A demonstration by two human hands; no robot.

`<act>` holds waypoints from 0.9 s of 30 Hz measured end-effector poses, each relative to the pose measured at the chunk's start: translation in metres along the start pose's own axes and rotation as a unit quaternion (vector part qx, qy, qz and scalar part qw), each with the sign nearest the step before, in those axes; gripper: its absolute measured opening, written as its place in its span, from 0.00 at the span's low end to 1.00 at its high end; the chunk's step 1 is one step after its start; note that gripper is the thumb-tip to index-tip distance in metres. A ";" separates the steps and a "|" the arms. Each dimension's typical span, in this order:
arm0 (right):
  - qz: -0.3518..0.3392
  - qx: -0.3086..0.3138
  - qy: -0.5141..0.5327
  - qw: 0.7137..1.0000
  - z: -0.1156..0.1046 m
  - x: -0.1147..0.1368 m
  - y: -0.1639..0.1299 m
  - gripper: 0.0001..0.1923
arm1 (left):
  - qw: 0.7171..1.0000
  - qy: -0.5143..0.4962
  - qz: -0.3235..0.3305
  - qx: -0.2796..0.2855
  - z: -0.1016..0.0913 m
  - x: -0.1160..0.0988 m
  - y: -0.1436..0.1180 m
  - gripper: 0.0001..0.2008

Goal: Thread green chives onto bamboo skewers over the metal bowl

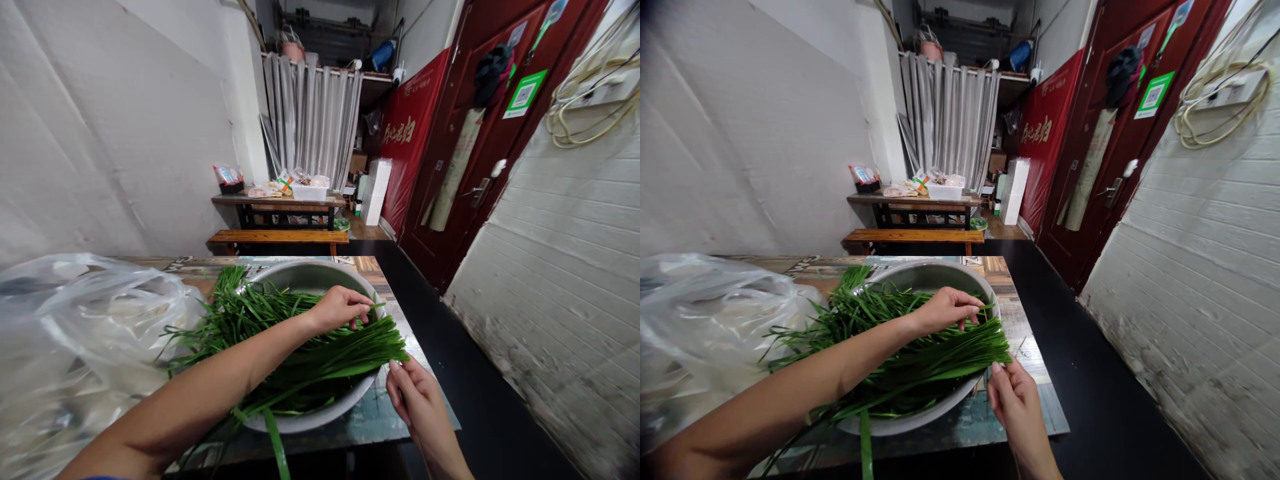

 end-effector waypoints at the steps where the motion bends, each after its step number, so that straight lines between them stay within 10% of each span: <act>1: 0.003 -0.002 0.001 1.000 0.000 -0.001 0.000 0.17 | 1.000 -0.009 0.000 -0.007 -0.001 0.000 0.000 0.16; 27: -0.001 0.003 -0.016 1.000 -0.001 -0.001 -0.002 0.18 | 0.996 -0.072 -0.012 -0.042 0.003 0.004 0.002 0.14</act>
Point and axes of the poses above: each hand's wrist, its own y-axis towards the middle knuckle, its own z-axis out of the palm, x = y × z, the point moved 7 cm from there along y, towards the middle knuckle, and after that the axes turned 15 degrees about -z, right-handed, at the moved point
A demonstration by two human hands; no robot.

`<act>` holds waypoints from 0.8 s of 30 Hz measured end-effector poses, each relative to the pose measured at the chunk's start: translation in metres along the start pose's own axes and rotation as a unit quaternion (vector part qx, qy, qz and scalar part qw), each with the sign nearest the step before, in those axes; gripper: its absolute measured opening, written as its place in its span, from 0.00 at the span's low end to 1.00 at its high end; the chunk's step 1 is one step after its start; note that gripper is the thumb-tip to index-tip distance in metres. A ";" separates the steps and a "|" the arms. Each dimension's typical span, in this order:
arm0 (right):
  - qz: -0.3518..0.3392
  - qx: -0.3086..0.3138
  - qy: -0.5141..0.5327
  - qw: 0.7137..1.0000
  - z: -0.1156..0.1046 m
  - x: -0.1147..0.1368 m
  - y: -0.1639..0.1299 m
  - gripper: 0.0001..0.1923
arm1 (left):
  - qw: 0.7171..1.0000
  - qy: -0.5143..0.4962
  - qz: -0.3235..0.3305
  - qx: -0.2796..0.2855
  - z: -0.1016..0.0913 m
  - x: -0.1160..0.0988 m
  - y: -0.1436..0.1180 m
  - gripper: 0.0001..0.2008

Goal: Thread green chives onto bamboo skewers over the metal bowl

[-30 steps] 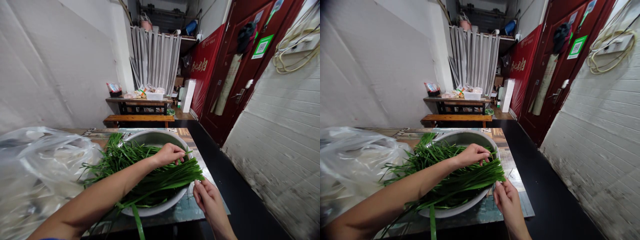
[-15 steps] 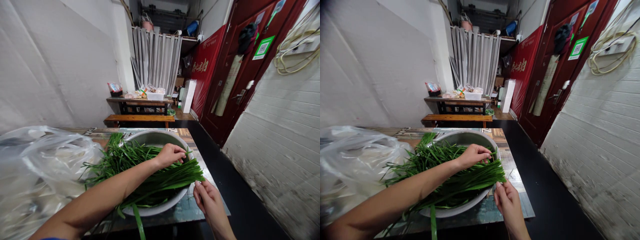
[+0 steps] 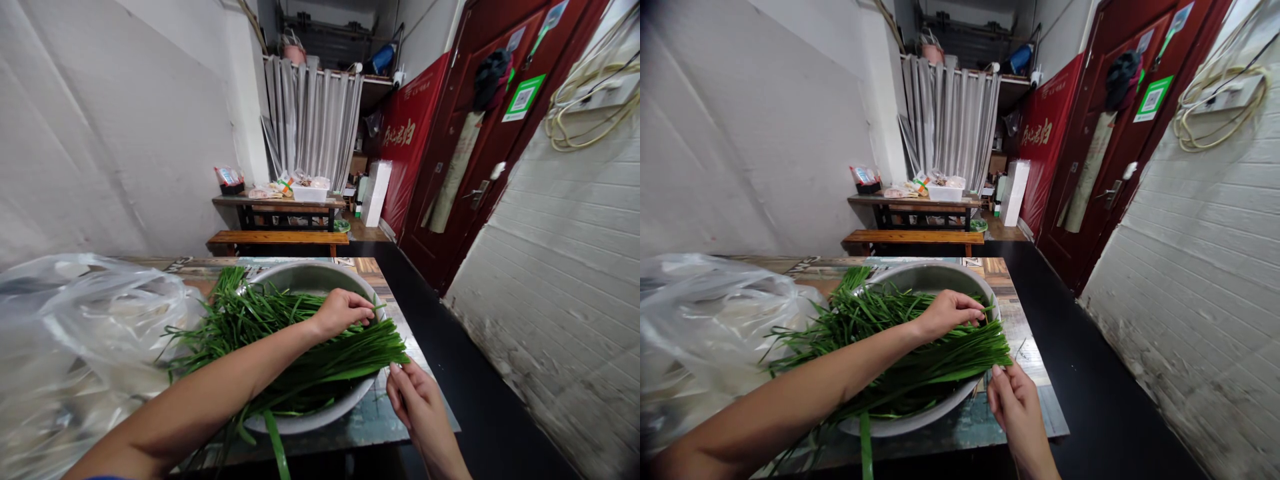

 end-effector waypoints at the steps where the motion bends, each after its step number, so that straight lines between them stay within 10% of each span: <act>1: 0.000 -0.001 -0.002 1.000 0.000 0.000 0.000 0.18 | 1.000 -0.005 -0.002 0.002 0.000 0.000 0.000 0.14; 17: 0.003 -0.005 0.001 1.000 -0.001 -0.006 -0.002 0.20 | 0.998 0.048 -0.008 0.037 0.004 0.003 -0.008 0.17; 24: -0.009 -0.007 -0.015 1.000 -0.001 0.000 0.000 0.19 | 0.986 0.092 -0.011 0.142 0.004 0.002 -0.013 0.24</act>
Point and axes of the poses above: each hand's wrist, its own y-axis towards the middle knuckle, its own z-axis out of the palm, x = y × z, the point moved 7 cm from there along y, towards the middle knuckle, and after that the axes turned 15 degrees about -z, right-handed, at the moved point
